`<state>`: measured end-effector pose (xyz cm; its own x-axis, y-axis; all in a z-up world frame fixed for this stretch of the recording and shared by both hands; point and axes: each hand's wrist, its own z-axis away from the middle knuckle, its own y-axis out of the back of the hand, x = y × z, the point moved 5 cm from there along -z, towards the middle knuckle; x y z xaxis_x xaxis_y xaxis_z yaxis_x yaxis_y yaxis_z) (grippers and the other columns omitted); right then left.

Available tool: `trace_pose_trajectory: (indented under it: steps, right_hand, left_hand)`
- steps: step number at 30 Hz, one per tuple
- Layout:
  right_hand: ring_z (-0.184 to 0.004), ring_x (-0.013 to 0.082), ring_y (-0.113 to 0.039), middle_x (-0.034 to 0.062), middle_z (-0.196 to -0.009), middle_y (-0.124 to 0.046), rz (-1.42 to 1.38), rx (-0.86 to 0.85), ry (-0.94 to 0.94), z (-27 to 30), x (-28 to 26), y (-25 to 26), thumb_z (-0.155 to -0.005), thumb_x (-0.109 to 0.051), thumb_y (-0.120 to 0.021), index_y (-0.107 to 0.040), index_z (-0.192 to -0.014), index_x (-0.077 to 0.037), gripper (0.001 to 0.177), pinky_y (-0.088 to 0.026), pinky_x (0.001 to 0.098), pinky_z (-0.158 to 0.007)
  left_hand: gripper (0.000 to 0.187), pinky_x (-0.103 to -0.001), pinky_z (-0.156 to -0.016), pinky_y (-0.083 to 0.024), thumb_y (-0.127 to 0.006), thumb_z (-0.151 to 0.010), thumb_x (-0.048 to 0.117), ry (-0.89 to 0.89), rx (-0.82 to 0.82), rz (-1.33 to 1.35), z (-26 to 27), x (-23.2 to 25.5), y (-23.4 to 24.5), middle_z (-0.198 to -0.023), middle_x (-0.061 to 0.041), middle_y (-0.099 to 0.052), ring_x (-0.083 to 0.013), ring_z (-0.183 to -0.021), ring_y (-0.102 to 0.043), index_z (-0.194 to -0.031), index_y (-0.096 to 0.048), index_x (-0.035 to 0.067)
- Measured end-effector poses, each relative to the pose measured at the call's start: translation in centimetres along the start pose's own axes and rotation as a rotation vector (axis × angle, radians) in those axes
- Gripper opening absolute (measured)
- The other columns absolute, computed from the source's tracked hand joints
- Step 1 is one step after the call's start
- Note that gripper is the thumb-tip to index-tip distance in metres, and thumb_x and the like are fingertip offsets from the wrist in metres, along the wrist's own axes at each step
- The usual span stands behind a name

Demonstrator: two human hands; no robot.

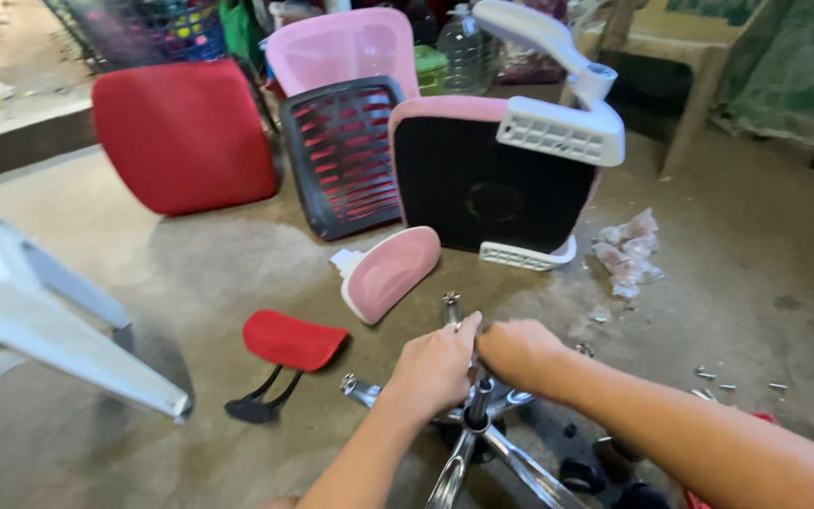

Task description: The person is assembling parts of an office chair base, specifically interacting with the chrome and plastic star bases.

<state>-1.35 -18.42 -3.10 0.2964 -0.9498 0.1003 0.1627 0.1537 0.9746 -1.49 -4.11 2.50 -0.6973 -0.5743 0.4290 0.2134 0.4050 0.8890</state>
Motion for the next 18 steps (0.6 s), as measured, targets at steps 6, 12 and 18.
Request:
trace_pose_trajectory:
  steps: [6, 12, 18]
  right_hand:
    - [-0.091, 0.0365, -0.073, 0.0177, -0.095, -0.075, -0.061, -0.098, -0.08, -0.2, -1.6, 2.7, -0.081, -0.019, -0.074, -0.076, -0.091, -0.009, 0.014, -0.06, 0.0465, -0.078]
    - [-0.095, 0.0372, -0.074, 0.0189, -0.097, -0.074, -0.087, -0.14, -0.096, -0.3, -1.0, 2.0, -0.08, -0.018, -0.075, -0.076, -0.092, -0.007, 0.016, -0.06, 0.0467, -0.08]
    - [-0.099, 0.0378, -0.072, 0.0167, -0.103, -0.073, -0.022, -0.229, -0.123, 0.0, -1.6, 3.9, -0.088, -0.043, -0.072, -0.075, -0.098, -0.009, 0.035, -0.06, 0.0476, -0.085]
  left_hand:
    - [0.052, -0.051, -0.085, -0.056, -0.07, -0.083, 0.018, 0.153, -0.129, -0.117, 1.8, -2.4, 0.4, -0.107, -0.019, -0.072, -0.0383, -0.099, -0.07, -0.132, -0.058, 0.008]
    - [0.043, -0.046, -0.088, -0.057, -0.076, -0.079, 0.042, 0.237, -0.683, -0.225, 4.3, -5.0, -2.8, -0.108, -0.018, -0.075, -0.0354, -0.102, -0.072, -0.102, -0.076, 0.006]
    - [0.059, -0.044, -0.088, -0.058, -0.071, -0.08, 0.058, 0.206, -0.728, -0.169, 4.0, -6.3, -4.6, -0.107, -0.019, -0.078, -0.0353, -0.101, -0.074, -0.1, -0.078, 0.003]
